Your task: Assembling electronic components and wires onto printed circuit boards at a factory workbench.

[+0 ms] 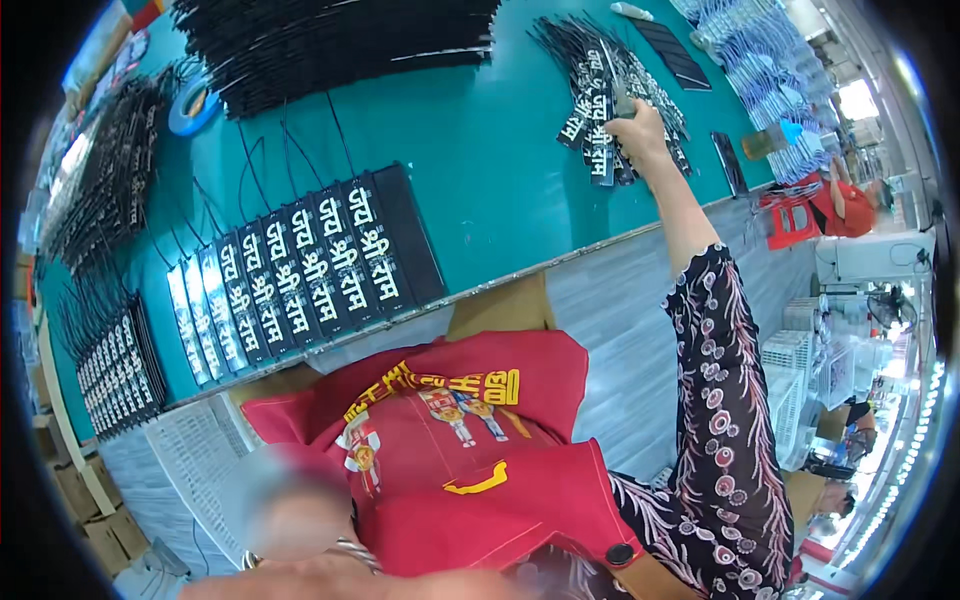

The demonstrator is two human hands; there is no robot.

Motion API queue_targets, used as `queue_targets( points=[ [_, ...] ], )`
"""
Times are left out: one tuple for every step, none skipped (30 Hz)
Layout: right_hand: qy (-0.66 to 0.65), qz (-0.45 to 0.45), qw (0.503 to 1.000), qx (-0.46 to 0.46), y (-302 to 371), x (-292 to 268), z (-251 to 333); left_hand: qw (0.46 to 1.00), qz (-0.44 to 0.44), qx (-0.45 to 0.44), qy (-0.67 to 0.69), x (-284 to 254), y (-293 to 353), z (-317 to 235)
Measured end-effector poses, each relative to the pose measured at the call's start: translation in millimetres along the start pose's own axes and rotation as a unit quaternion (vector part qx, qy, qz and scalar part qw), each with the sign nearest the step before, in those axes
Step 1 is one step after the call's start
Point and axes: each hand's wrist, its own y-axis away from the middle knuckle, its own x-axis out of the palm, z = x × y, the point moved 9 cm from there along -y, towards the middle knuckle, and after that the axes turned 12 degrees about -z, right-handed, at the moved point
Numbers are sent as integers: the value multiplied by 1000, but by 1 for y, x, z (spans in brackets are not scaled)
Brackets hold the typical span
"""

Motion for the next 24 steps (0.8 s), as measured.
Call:
queue_targets(
  points=[
    [-2,3,1000,-2,4,-1,6,1000,-2,1,2,0,-1,-3],
    [-6,17,1000,12,7,2,12,1000,-4,2,4,-5,0,-8],
    [-8,30,999,25,10,2,18,1000,-6,5,7,-8,5,-19],
    [-53,42,997,41,20,2,28,1000,-9,7,10,-8,5,-21],
    [-53,46,997,38,22,6,36,1000,-12,10,12,-10,10,-30],
    [-30,29,999,29,24,-6,33,1000,-4,10,27,-15,14,-38],
    [-6,24,1000,14,25,-10,33,999,-7,13,36,-16,24,-50],
    [20,14,999,-34,22,-11,36,999,-8,16,44,-18,27,-56],
    [40,37,998,-38,19,-1,42,999,-9,19,46,-22,28,-68],
    [81,18,994,-67,18,2,49,999,-9,22,48,-16,28,-70],
    [120,-2,988,-95,19,3,57,998,-9,24,50,-11,26,-71],
    [75,-27,991,-110,32,-4,64,998,-6,25,52,-17,31,-86],
    [78,-57,981,-166,40,-9,80,998,-4,25,54,-17,30,-85],
    [-3,-20,997,-80,43,-5,74,998,-2,25,58,-21,33,-93],
    [-84,25,996,3,57,-2,90,998,-5,29,57,-26,43,-107],
    [-160,65,983,55,75,5,107,998,-7,33,59,-28,54,-119],
    [-221,89,969,72,89,11,119,997,-10,36,67,-33,58,-127],
    [-268,103,955,71,104,19,136,997,-14,37,70,-36,64,-136],
    [-313,116,940,70,120,27,150,996,-18,39,74,-40,69,-143],
    [-331,164,927,61,132,40,163,996,-24,39,78,-44,77,-151],
    [-343,188,919,57,149,49,179,995,-32,40,81,-46,92,-164],
    [-362,212,906,54,168,56,193,994,-43,40,87,-47,97,-166],
    [-380,239,892,53,186,64,206,993,-55,39,92,-52,104,-171],
    [-369,273,888,28,200,73,219,992,-79,41,92,-56,111,-172]
  ],
)
